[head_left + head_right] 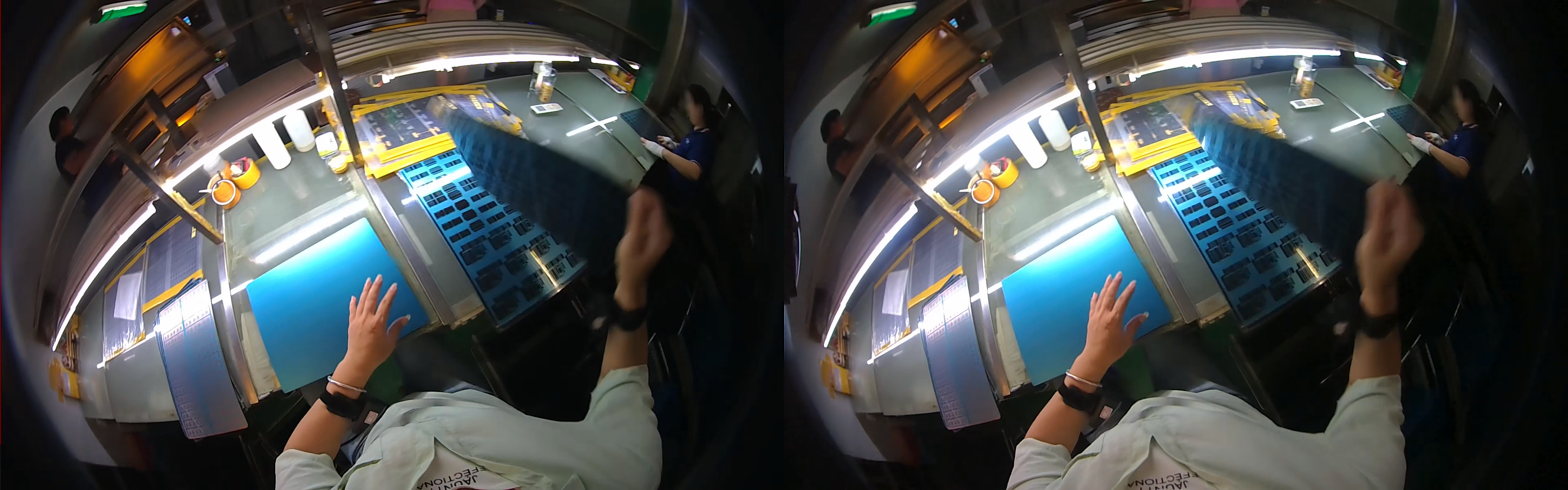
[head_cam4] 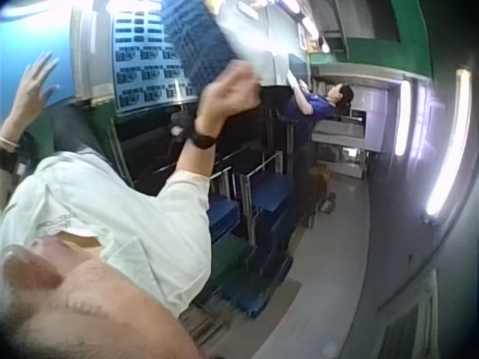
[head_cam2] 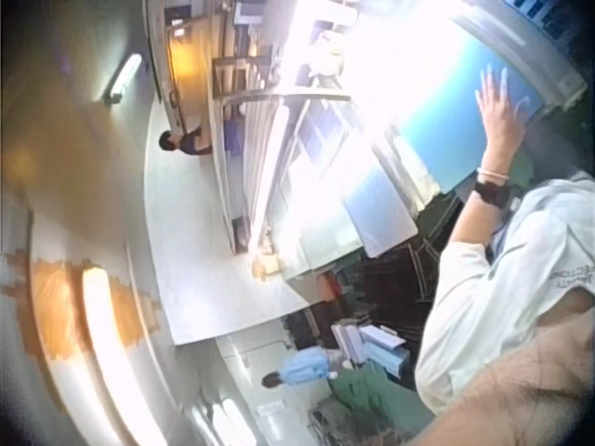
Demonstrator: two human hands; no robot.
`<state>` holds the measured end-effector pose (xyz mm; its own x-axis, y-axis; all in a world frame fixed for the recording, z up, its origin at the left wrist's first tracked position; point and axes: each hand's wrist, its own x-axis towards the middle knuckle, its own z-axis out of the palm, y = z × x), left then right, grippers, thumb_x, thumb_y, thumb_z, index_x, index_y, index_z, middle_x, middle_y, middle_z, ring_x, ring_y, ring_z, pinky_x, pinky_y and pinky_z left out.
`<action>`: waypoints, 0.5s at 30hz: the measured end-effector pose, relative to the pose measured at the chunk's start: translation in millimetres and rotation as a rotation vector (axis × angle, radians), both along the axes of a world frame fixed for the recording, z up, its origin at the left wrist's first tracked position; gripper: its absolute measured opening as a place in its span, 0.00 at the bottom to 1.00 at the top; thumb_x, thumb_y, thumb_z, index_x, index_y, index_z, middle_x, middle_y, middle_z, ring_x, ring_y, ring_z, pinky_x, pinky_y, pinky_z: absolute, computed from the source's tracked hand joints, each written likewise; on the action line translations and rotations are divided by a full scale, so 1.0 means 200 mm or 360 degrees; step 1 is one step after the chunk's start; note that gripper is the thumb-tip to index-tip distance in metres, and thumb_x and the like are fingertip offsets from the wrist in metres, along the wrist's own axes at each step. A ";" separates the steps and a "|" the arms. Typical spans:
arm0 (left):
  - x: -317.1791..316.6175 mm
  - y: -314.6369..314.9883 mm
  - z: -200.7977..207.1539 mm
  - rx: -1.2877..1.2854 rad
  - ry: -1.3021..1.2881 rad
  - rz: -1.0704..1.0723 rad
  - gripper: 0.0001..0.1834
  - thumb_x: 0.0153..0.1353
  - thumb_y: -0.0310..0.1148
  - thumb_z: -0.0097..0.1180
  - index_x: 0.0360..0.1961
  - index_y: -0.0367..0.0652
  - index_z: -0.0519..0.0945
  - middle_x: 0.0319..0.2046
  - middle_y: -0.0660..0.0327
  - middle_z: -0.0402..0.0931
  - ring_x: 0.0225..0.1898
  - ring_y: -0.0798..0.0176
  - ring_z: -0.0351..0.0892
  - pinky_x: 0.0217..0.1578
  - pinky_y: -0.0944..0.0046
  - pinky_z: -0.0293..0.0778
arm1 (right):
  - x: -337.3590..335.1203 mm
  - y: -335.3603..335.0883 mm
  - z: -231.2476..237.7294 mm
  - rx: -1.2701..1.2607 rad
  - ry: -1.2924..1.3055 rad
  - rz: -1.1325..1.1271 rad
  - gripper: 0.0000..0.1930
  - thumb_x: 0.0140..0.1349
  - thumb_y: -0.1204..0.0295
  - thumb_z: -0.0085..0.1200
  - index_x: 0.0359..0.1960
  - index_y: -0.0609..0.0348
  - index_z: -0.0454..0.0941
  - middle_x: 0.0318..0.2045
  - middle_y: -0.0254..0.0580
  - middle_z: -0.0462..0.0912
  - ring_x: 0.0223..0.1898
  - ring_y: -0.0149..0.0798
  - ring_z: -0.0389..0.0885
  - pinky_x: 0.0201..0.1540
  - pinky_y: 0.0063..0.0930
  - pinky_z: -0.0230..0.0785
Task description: Inspecting and sorting large patterned sheets into vertical storage racks on a fabrication floor.
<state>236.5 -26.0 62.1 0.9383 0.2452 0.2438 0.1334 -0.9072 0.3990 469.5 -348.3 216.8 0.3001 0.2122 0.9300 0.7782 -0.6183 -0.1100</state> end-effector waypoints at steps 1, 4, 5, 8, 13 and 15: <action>0.04 -0.01 0.01 -0.0004 -0.0075 -0.0001 0.32 0.54 0.39 0.59 0.61 0.49 0.64 0.64 0.52 0.54 0.66 0.45 0.51 0.60 0.41 0.51 | 0.02 -0.01 0.11 0.0641 0.0399 0.0159 0.10 0.65 0.73 0.46 0.38 0.70 0.75 0.32 0.40 0.78 0.31 0.32 0.74 0.37 0.22 0.67; 0.14 -0.04 0.06 -0.0057 -0.0255 -0.0047 0.32 0.54 0.39 0.59 0.61 0.49 0.64 0.64 0.52 0.54 0.66 0.45 0.51 0.60 0.42 0.51 | 0.33 -0.32 -0.12 0.1382 0.0784 0.0360 0.13 0.64 0.68 0.49 0.42 0.69 0.76 0.36 0.37 0.78 0.38 0.29 0.73 0.46 0.23 0.63; 0.17 -0.05 0.06 -0.0102 -0.0351 -0.0064 0.33 0.54 0.39 0.60 0.61 0.49 0.64 0.64 0.51 0.53 0.66 0.45 0.51 0.61 0.42 0.51 | 0.40 -0.38 -0.32 0.1666 0.0986 0.0443 0.14 0.63 0.68 0.51 0.43 0.68 0.75 0.37 0.38 0.78 0.40 0.30 0.73 0.48 0.24 0.62; 0.31 -0.14 0.07 -0.0101 -0.0381 -0.0242 0.33 0.55 0.42 0.58 0.61 0.49 0.64 0.65 0.53 0.52 0.67 0.46 0.48 0.61 0.41 0.49 | 0.40 -0.36 -0.85 0.2234 0.1390 0.0275 0.18 0.62 0.66 0.53 0.48 0.68 0.74 0.41 0.43 0.78 0.45 0.33 0.73 0.52 0.26 0.62; 0.53 -0.32 -0.10 0.0117 -0.0143 -0.0364 0.33 0.57 0.52 0.52 0.62 0.52 0.63 0.67 0.56 0.50 0.68 0.48 0.44 0.62 0.38 0.45 | 0.24 -0.42 -1.20 0.0747 0.1362 -0.0720 0.15 0.54 0.77 0.55 0.45 0.61 0.75 0.43 0.44 0.76 0.44 0.41 0.74 0.51 0.31 0.64; 0.58 -0.33 -0.24 0.0249 0.0007 -0.0332 0.35 0.57 0.58 0.47 0.63 0.55 0.62 0.67 0.58 0.50 0.69 0.51 0.43 0.62 0.36 0.42 | 0.08 -0.29 -1.02 0.0386 0.1231 -0.0470 0.15 0.52 0.74 0.58 0.42 0.60 0.75 0.43 0.45 0.75 0.45 0.44 0.74 0.51 0.33 0.64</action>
<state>351.9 -92.2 13.4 0.9658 0.0060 0.2593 -0.0615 -0.9660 0.2513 485.1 -405.9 12.5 0.8795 -0.1523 0.4508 0.2409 -0.6745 -0.6979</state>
